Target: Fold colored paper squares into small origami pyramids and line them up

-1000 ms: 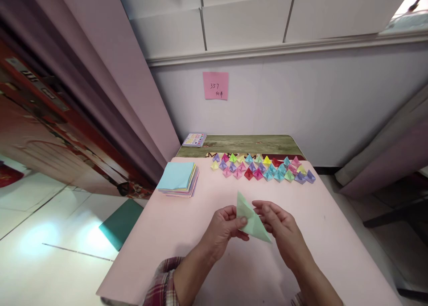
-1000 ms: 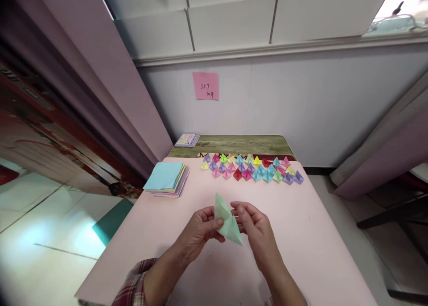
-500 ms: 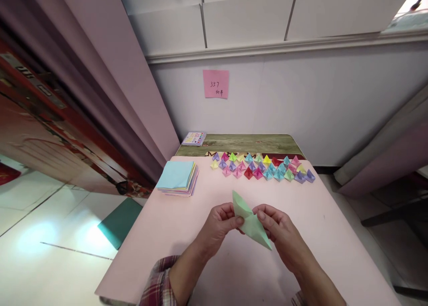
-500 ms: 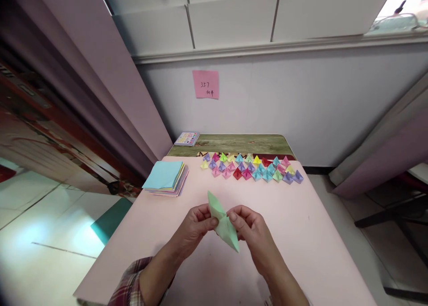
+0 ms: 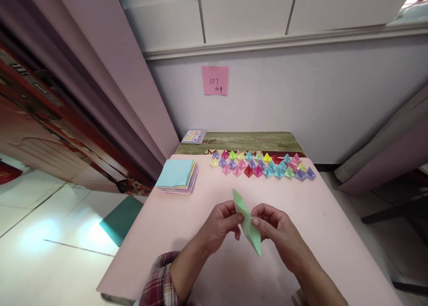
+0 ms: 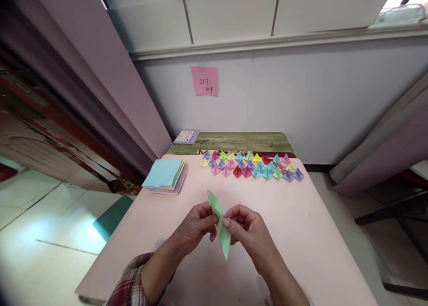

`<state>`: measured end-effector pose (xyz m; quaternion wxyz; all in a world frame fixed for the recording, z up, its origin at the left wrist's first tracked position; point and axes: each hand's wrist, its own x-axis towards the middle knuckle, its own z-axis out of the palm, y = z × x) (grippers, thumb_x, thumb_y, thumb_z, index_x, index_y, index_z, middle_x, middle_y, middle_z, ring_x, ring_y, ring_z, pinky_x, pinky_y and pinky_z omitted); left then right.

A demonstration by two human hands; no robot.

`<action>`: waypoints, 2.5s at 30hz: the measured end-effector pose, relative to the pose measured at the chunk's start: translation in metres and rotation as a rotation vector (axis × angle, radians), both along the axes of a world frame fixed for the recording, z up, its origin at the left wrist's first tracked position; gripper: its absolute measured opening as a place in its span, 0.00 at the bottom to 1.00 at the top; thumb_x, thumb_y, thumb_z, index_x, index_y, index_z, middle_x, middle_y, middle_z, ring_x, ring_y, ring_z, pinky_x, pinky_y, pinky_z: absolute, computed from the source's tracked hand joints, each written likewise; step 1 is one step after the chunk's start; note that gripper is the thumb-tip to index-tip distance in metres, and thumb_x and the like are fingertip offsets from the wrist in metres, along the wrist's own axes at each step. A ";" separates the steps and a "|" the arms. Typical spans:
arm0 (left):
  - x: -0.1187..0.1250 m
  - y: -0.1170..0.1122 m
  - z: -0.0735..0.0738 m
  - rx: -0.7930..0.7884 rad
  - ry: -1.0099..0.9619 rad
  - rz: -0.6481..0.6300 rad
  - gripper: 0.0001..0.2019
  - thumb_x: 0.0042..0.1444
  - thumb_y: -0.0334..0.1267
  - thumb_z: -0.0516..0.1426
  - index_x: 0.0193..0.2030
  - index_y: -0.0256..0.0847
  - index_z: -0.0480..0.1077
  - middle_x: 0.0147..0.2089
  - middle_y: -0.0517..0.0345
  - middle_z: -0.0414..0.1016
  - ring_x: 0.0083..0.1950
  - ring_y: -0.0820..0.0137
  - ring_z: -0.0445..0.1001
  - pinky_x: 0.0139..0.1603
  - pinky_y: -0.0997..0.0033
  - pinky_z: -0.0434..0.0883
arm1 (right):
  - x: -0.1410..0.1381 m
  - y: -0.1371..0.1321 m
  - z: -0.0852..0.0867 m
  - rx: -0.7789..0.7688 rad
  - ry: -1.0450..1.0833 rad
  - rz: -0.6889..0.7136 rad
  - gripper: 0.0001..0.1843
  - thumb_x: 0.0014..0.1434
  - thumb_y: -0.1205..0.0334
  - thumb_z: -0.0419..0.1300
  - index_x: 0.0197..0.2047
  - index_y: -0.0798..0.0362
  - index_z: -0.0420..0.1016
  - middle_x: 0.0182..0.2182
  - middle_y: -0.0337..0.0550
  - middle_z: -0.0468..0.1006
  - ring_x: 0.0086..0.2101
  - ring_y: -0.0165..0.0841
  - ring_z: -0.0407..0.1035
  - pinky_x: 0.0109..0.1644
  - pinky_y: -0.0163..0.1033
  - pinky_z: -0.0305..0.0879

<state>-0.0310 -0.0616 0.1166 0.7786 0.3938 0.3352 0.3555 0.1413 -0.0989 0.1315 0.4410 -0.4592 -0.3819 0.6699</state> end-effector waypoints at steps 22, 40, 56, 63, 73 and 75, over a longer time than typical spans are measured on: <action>-0.005 0.001 -0.005 0.020 -0.052 -0.035 0.09 0.52 0.38 0.64 0.36 0.34 0.73 0.30 0.55 0.72 0.29 0.73 0.70 0.26 0.75 0.69 | 0.000 -0.002 0.002 0.048 0.010 0.050 0.17 0.53 0.49 0.67 0.35 0.54 0.71 0.26 0.37 0.72 0.27 0.27 0.64 0.30 0.31 0.58; 0.000 0.002 -0.009 0.221 0.159 0.052 0.10 0.55 0.41 0.62 0.35 0.34 0.72 0.31 0.57 0.71 0.31 0.72 0.71 0.32 0.71 0.72 | -0.002 -0.001 -0.017 0.160 -0.370 -0.027 0.11 0.57 0.58 0.59 0.43 0.53 0.73 0.28 0.40 0.78 0.30 0.33 0.73 0.31 0.33 0.66; 0.028 -0.010 -0.018 -0.028 0.042 0.277 0.25 0.61 0.59 0.47 0.46 0.38 0.70 0.44 0.51 0.73 0.46 0.66 0.71 0.46 0.67 0.68 | -0.028 -0.001 -0.040 0.722 -1.197 -0.324 0.14 0.65 0.62 0.52 0.51 0.52 0.72 0.42 0.45 0.81 0.35 0.34 0.77 0.37 0.35 0.67; 0.025 -0.008 -0.020 0.089 0.178 0.246 0.15 0.53 0.39 0.61 0.47 0.38 0.69 0.40 0.56 0.72 0.44 0.67 0.70 0.48 0.69 0.66 | -0.031 0.001 -0.042 0.738 -1.214 -0.322 0.15 0.65 0.64 0.50 0.52 0.52 0.71 0.43 0.46 0.81 0.37 0.34 0.77 0.36 0.34 0.66; 0.021 -0.003 -0.035 0.289 0.468 0.317 0.11 0.57 0.37 0.54 0.45 0.38 0.71 0.40 0.56 0.75 0.42 0.66 0.73 0.48 0.67 0.69 | -0.033 0.004 -0.052 0.742 -1.303 -0.333 0.13 0.65 0.65 0.48 0.47 0.54 0.73 0.37 0.49 0.81 0.34 0.35 0.76 0.35 0.35 0.64; 0.020 -0.001 -0.037 0.308 0.499 0.322 0.11 0.56 0.36 0.54 0.45 0.38 0.72 0.39 0.57 0.76 0.43 0.65 0.73 0.48 0.66 0.69 | -0.033 0.005 -0.055 0.746 -1.306 -0.334 0.13 0.65 0.65 0.48 0.46 0.54 0.73 0.36 0.48 0.81 0.33 0.35 0.76 0.34 0.35 0.64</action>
